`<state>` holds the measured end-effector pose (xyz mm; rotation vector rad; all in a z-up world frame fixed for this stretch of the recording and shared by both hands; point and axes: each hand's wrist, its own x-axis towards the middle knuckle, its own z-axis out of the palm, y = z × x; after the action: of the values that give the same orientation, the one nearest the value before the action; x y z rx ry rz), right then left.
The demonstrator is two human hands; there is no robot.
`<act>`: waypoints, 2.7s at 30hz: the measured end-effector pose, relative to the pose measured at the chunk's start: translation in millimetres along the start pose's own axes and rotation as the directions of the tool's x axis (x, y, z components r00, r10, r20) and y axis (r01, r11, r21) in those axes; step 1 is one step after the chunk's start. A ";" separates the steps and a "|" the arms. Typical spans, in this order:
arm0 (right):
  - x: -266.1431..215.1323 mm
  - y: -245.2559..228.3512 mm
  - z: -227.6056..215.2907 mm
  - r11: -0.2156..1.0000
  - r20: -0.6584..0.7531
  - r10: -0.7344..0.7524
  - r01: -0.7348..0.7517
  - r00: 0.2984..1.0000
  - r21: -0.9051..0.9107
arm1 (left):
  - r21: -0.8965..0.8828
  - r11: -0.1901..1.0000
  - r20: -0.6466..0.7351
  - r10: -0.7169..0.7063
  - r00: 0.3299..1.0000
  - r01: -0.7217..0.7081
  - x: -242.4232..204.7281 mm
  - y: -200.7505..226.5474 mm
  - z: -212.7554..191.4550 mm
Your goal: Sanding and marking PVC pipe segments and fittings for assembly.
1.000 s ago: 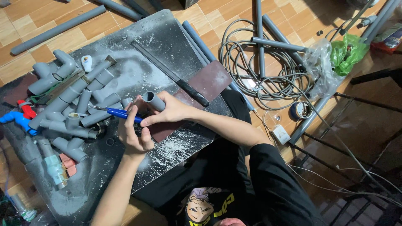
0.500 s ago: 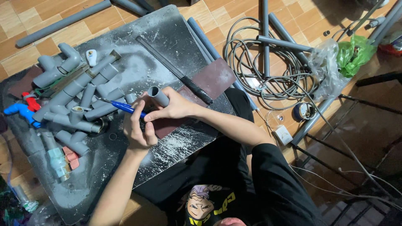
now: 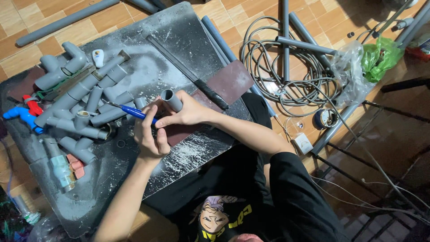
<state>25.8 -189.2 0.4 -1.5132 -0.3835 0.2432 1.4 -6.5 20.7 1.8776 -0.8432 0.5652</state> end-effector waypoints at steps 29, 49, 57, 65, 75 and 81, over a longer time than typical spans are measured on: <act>-14.3 -89.7 -53.7 0.740 -0.468 0.076 -0.364 0.881 -0.566 | 0.033 0.997 -0.006 -0.067 0.998 0.067 -9.9 -15.6 4.6; -113.0 -19.4 -28.1 0.568 -0.594 -0.392 -0.324 0.703 -0.757 | 0.166 0.985 0.309 -0.016 0.951 -0.038 13.1 -27.4 1.5; -112.9 -30.5 -17.1 0.514 -0.491 -0.529 -0.199 0.692 -0.834 | 0.363 0.932 0.211 -0.081 0.974 -0.002 -11.4 -42.1 17.9; -113.5 -26.4 -22.1 0.542 -0.503 -0.560 -0.168 0.658 -0.823 | 0.206 0.978 0.095 -0.058 0.994 0.037 0.0 -36.1 8.1; -112.1 -29.5 -22.8 0.560 -0.511 -0.505 -0.186 0.696 -0.808 | 0.192 0.980 0.032 -0.065 0.997 0.057 -10.3 -51.8 18.5; -126.8 -10.8 -32.4 0.621 -0.499 -0.524 -0.091 0.690 -0.778 | 0.261 0.964 0.131 -0.080 0.988 0.043 8.3 -37.8 7.0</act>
<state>-78.7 -268.8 -1.2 -2.2227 -0.0398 -0.8378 35.7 -4.3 1.4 2.1949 -0.8300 0.5285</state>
